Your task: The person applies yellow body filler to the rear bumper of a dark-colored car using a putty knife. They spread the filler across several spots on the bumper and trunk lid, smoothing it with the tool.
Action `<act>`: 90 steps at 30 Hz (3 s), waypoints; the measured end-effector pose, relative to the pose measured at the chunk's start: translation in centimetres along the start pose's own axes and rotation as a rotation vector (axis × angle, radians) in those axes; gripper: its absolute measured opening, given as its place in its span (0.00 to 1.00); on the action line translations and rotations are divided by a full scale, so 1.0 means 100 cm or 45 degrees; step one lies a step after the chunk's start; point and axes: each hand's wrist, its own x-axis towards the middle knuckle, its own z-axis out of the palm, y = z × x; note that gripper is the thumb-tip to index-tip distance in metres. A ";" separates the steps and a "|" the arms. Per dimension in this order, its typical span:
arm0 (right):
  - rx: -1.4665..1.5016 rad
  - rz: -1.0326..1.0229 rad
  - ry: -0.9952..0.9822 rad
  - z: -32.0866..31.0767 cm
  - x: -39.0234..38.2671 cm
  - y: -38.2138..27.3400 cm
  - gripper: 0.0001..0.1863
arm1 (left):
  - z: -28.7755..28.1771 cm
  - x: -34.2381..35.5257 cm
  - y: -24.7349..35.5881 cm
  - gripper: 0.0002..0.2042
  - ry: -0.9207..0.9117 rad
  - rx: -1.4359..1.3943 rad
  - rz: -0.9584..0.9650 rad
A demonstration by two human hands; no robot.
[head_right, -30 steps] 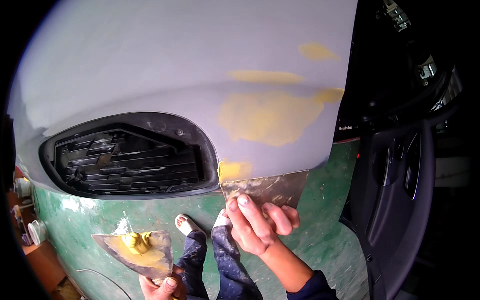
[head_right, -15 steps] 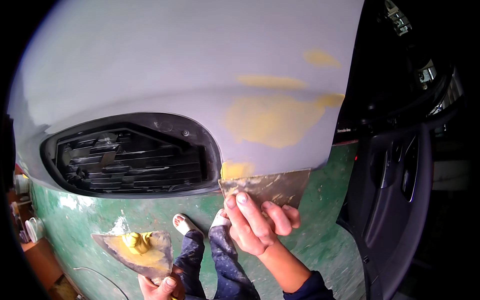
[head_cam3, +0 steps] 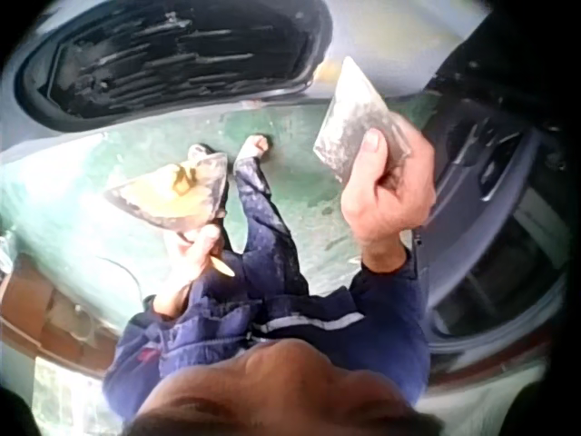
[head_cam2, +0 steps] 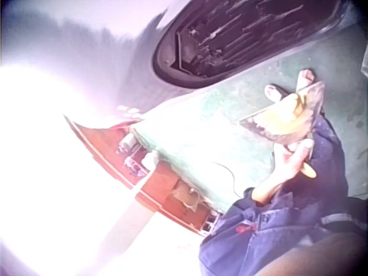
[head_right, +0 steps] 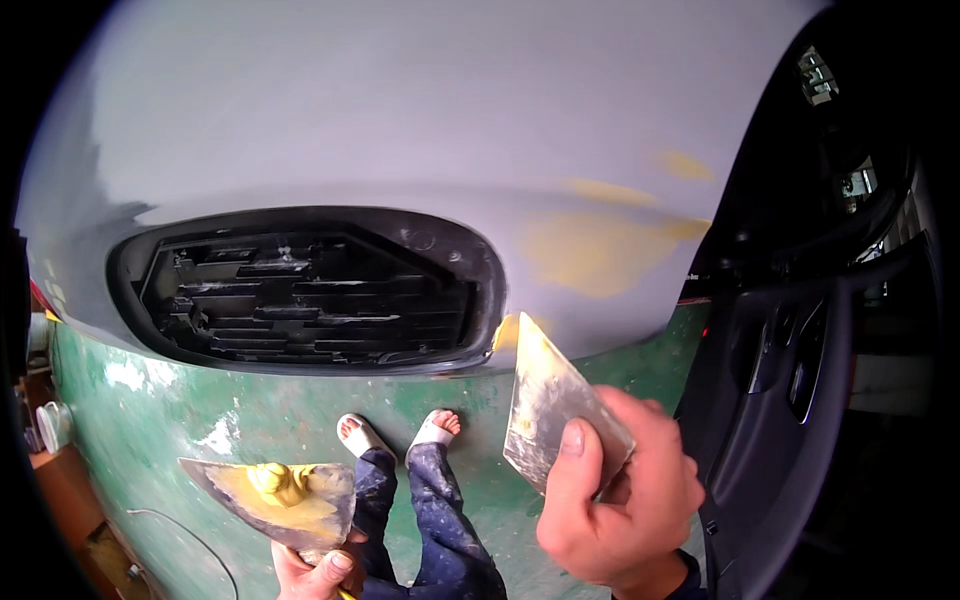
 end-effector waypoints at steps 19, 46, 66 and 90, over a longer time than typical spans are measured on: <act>-0.360 0.034 -0.101 0.012 0.024 -0.023 0.07 | -0.002 0.014 0.006 0.14 0.009 0.041 -0.037; 0.521 0.179 0.105 0.031 -0.096 0.024 0.11 | 0.009 0.012 -0.039 0.14 -0.224 -0.129 0.047; 1.428 0.726 -0.240 -0.001 -0.088 0.044 0.10 | -0.004 0.046 -0.095 0.20 -0.995 0.323 0.156; 0.856 -0.133 0.034 -0.011 -0.097 0.055 0.16 | 0.028 0.035 -0.101 0.28 -0.604 0.163 -0.204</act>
